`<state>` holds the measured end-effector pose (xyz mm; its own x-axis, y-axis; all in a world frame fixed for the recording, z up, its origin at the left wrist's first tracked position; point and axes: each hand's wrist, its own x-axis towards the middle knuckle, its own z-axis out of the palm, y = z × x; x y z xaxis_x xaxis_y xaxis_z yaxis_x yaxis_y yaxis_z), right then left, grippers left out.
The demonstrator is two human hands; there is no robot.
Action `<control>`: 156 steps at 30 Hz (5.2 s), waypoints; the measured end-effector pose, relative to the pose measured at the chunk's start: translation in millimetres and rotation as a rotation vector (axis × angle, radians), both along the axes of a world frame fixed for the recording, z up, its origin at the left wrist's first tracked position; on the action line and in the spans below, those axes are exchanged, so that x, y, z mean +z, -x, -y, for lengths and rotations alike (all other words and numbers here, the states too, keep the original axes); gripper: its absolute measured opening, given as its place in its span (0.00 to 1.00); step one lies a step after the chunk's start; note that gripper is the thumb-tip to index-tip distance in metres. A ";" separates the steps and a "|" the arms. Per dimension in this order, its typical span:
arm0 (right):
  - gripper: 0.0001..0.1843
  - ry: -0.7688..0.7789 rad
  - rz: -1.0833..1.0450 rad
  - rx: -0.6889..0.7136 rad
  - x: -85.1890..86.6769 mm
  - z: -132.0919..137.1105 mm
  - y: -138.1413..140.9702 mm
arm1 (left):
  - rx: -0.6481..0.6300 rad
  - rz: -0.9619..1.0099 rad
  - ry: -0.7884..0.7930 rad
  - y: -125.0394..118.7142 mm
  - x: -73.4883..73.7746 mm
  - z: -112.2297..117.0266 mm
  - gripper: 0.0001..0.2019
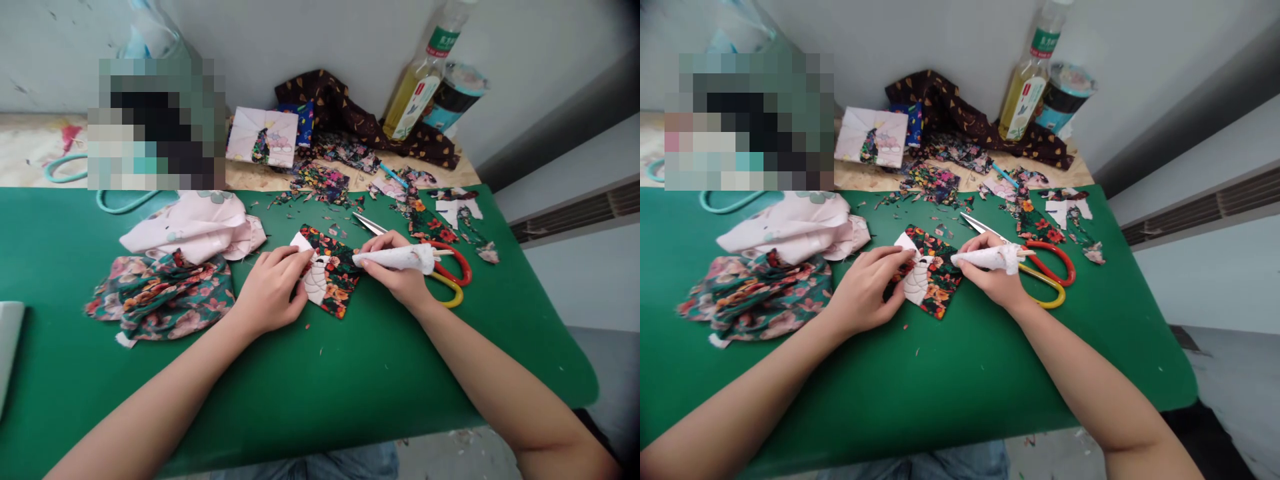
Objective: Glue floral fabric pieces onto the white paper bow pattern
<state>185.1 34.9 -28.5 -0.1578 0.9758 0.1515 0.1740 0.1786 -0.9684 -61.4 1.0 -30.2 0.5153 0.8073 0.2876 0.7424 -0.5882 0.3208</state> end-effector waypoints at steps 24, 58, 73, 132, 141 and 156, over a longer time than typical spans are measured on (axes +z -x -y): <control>0.21 0.063 -0.025 0.064 -5.8 -3.1 -3.4 | -0.064 -0.016 -0.019 -11.6 -0.7 9.9 0.22; 0.19 0.038 -0.027 0.064 -9.3 -2.0 -2.1 | -0.124 -0.020 -0.060 -7.8 -3.8 2.5 0.20; 0.18 0.067 -0.029 0.067 -6.8 -1.1 -0.6 | -0.142 -0.020 -0.025 -8.5 -1.9 4.1 0.21; 0.19 0.104 0.056 0.151 -5.0 -2.1 2.2 | -0.155 -0.016 0.009 -9.0 -1.3 4.1 0.20; 0.20 0.074 0.034 0.108 -4.7 -2.8 3.1 | -0.155 -0.029 -0.005 -8.8 -2.7 4.6 0.20; 0.21 0.085 -0.005 0.094 -2.3 -1.8 4.0 | -0.160 -0.037 -0.011 -8.0 -1.6 5.1 0.20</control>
<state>181.1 36.7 -30.8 -0.2488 0.9660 0.0702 0.1553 0.1113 -0.9816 -53.4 -4.1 -31.9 0.6478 0.7108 0.2742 0.6498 -0.7034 0.2882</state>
